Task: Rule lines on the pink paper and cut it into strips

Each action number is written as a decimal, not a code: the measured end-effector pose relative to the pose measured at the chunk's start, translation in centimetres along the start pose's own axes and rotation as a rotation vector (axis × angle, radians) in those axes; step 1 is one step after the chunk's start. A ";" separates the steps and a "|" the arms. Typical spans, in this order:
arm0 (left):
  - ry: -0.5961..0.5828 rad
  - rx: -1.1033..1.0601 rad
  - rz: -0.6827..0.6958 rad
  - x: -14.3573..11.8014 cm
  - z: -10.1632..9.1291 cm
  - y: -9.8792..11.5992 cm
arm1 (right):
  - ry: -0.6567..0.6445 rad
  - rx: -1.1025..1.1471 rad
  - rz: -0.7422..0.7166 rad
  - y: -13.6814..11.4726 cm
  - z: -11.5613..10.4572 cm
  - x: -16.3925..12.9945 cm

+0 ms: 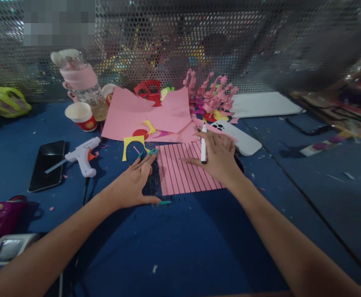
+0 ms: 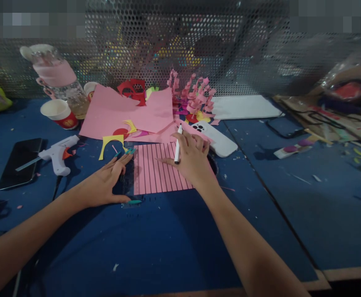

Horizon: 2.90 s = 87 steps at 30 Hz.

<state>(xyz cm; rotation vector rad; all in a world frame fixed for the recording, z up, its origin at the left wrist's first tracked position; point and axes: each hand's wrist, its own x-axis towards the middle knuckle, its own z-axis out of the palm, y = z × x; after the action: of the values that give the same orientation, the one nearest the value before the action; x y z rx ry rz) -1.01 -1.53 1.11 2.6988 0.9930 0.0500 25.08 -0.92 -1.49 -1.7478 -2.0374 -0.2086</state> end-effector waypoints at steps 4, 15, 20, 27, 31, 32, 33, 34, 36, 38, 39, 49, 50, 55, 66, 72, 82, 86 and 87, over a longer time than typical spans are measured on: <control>0.003 -0.004 0.010 0.0 0.0 -0.1 | 0.004 0.003 -0.011 0.1 0.0 0.0; -0.010 -0.015 0.005 0.0 -0.1 0.0 | -0.002 0.009 0.009 -0.1 -0.1 0.0; -0.007 -0.021 0.006 0.0 -0.1 0.0 | 0.006 0.010 0.001 -0.1 -0.1 0.0; -0.007 -0.028 0.005 0.0 -0.1 -0.1 | 0.002 0.003 0.000 0.0 0.0 0.0; -0.001 -0.034 -0.002 0.0 0.0 -0.1 | 0.006 0.008 0.005 0.0 -0.1 0.0; -0.002 -0.037 -0.002 0.0 0.0 0.0 | 0.005 0.010 0.007 -0.1 -0.1 0.0; -0.003 -0.039 -0.003 0.0 0.0 0.0 | 0.003 0.010 0.010 -0.1 -0.1 -0.1; -0.004 -0.039 -0.004 0.0 -0.1 0.0 | 0.003 0.009 0.012 -0.1 -0.1 -0.1; -0.009 -0.034 -0.007 0.0 -0.1 0.0 | 0.003 0.002 0.016 -0.2 -0.2 0.0; -0.014 -0.026 -0.008 0.0 -0.1 0.1 | 0.014 0.001 0.014 -0.2 -0.3 0.1; -0.015 -0.023 -0.007 0.0 -0.1 0.1 | 0.030 0.013 0.006 -0.3 -0.4 0.3; 0.010 -0.009 0.005 0.0 0.1 0.0 | 0.086 1.047 0.364 -4.8 -2.8 1.8; 0.019 -0.014 0.013 0.0 0.1 0.0 | 0.049 1.152 0.420 -5.4 -2.7 2.1; 0.052 -0.035 0.026 0.0 0.2 -0.2 | 0.033 1.390 0.528 -7.9 -0.4 4.7; 0.037 -0.001 0.003 0.1 0.3 0.0 | 0.051 1.301 0.536 -8.1 3.7 5.1; 0.054 -0.004 0.014 0.0 0.4 -0.1 | 0.118 1.219 0.471 -7.9 3.9 4.9; 0.008 -0.006 -0.015 0.1 0.1 0.1 | 0.137 1.121 0.456 -7.9 3.4 4.9; 0.007 -0.010 -0.022 0.0 0.1 0.1 | 0.149 1.127 0.456 -7.8 3.7 4.9; 0.003 -0.006 -0.025 0.0 0.1 0.1 | 0.153 1.130 0.466 -7.8 3.7 4.9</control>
<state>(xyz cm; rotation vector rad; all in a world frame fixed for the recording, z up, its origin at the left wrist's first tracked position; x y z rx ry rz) -0.91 -1.63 1.01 2.6813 1.0252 0.0518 16.18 3.49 -1.41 -1.2921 -1.1375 0.7746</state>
